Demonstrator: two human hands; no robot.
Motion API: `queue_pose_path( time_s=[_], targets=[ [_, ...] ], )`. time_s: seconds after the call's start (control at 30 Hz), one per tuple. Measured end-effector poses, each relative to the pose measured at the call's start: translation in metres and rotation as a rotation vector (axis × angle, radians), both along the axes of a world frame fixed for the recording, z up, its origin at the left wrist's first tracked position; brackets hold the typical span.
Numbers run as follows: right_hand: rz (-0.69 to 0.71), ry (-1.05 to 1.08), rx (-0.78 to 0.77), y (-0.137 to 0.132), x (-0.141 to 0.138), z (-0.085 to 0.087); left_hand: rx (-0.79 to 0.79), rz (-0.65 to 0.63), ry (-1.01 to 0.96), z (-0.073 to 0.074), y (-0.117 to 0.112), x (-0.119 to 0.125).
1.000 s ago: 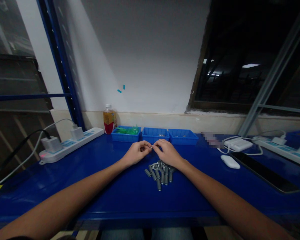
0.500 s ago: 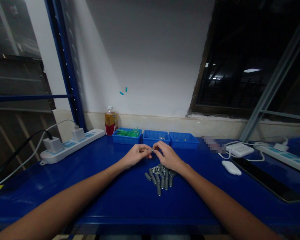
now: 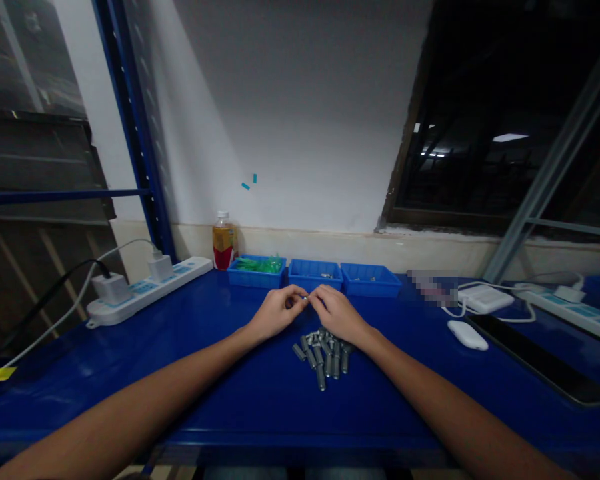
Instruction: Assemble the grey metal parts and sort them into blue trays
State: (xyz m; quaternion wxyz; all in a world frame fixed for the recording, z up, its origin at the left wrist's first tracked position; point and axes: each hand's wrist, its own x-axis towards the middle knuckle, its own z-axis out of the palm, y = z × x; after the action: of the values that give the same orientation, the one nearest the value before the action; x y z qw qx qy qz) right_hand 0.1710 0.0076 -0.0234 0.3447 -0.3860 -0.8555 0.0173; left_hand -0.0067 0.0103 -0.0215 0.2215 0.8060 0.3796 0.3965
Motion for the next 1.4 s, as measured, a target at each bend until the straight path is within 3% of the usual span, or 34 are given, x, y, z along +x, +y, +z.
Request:
queue_pose_path(
  time_s=[0.47,0.93,1.17,1.4],
  targets=[
    [0.033,0.063,0.040,-0.006,-0.002,0.006,-0.126,-0.071,-0.017,0.000,0.003,-0.001],
    [-0.020,0.116,-0.005,-0.001,-0.004,0.000,0.194,0.026,0.058,0.001,-0.004,0.001],
    [0.025,0.132,0.019,-0.008,-0.003,0.007,0.116,0.066,0.049,0.004,-0.005,0.000],
    [0.034,0.080,0.052,-0.009,-0.004,0.009,0.044,0.001,0.057,0.005,-0.006,0.000]
  ],
)
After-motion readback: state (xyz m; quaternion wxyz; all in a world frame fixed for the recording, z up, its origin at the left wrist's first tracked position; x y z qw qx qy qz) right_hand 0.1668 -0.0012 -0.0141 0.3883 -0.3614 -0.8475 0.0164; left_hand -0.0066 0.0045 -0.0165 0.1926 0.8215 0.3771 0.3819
